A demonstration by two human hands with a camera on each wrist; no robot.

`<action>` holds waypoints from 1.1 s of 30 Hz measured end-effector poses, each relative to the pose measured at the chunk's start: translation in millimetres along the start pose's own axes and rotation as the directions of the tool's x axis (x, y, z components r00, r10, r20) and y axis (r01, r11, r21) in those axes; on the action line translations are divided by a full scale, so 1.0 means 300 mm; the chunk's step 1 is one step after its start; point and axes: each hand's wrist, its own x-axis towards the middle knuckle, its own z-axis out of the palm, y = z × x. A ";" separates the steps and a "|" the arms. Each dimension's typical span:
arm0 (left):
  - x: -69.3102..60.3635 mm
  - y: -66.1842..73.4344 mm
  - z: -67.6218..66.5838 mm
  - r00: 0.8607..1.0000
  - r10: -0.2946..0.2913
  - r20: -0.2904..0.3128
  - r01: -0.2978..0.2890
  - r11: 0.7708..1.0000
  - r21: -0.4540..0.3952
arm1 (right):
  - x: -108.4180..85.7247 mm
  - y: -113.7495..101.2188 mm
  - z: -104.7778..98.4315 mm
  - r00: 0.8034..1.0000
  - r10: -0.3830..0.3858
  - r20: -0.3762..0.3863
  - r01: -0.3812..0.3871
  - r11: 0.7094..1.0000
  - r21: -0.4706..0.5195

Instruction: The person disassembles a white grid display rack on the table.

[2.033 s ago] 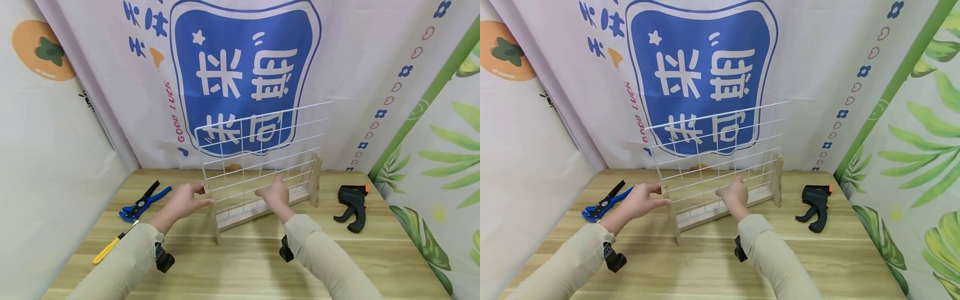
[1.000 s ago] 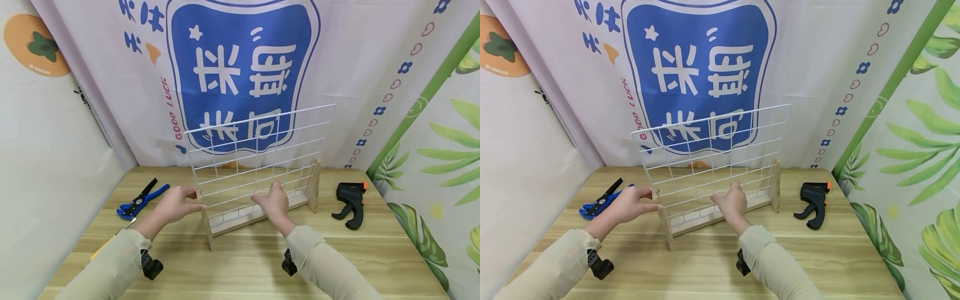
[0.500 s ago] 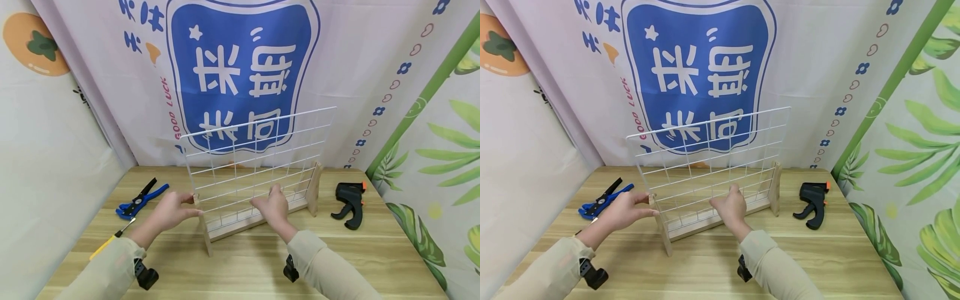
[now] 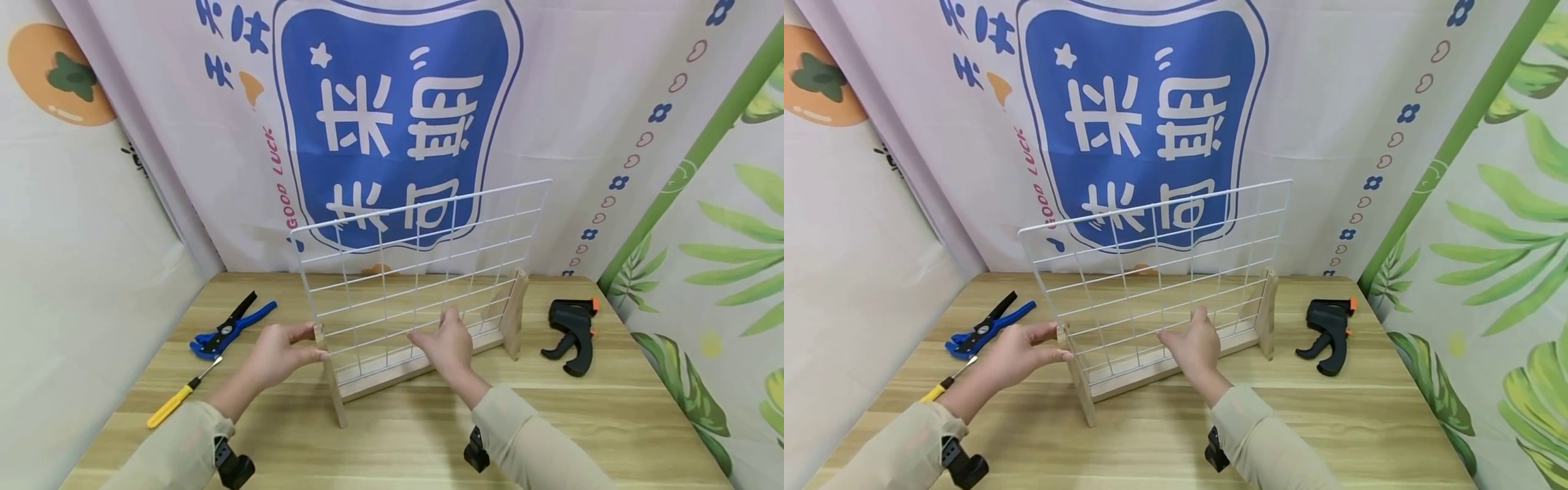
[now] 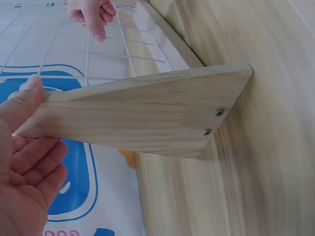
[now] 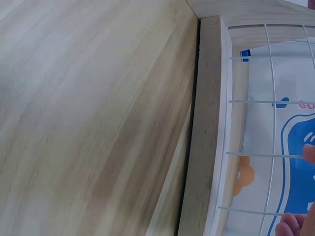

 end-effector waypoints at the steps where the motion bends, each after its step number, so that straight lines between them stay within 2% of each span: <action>1: 0.000 -0.004 0.002 1.000 0.000 -0.004 0.000 1.000 -0.005 | 0.000 0.000 0.001 1.000 -0.001 -0.003 0.001 1.000 0.004; 5: 0.000 -0.019 0.015 0.999 0.019 -0.027 -0.018 1.000 0.014 | 0.002 0.005 0.006 1.000 0.019 -0.013 -0.019 1.000 0.020; 9: -0.001 -0.031 0.029 0.997 0.068 -0.043 -0.066 0.997 0.042 | 0.002 0.006 0.010 0.999 0.036 -0.032 -0.035 0.999 0.026; 16: -0.006 -0.037 0.029 0.988 0.151 -0.041 -0.149 0.988 0.044 | 0.004 0.003 0.015 0.998 0.010 -0.067 -0.011 1.000 -0.009; 19: -0.005 -0.047 0.038 0.978 0.200 -0.062 -0.197 0.979 0.058 | 0.002 0.002 0.018 0.995 0.003 -0.095 -0.003 1.000 0.005; 23: -0.008 -0.065 0.063 0.956 0.272 -0.108 -0.264 0.961 0.083 | 0.001 -0.009 0.008 0.989 -0.027 -0.149 0.027 1.000 0.000; 28: -0.009 -0.077 0.061 0.939 0.312 -0.142 -0.303 0.949 0.084 | 0.010 -0.040 -0.002 0.986 -0.053 -0.160 0.052 0.999 -0.009; 31: -0.005 -0.078 0.055 0.934 0.328 -0.142 -0.319 0.944 0.086 | 0.011 -0.045 0.000 0.988 -0.037 -0.153 0.037 0.999 0.000; 33: -0.003 -0.077 0.055 0.936 0.328 -0.128 -0.319 0.944 0.086 | 0.009 -0.042 -0.001 0.987 -0.025 -0.161 0.025 1.000 0.003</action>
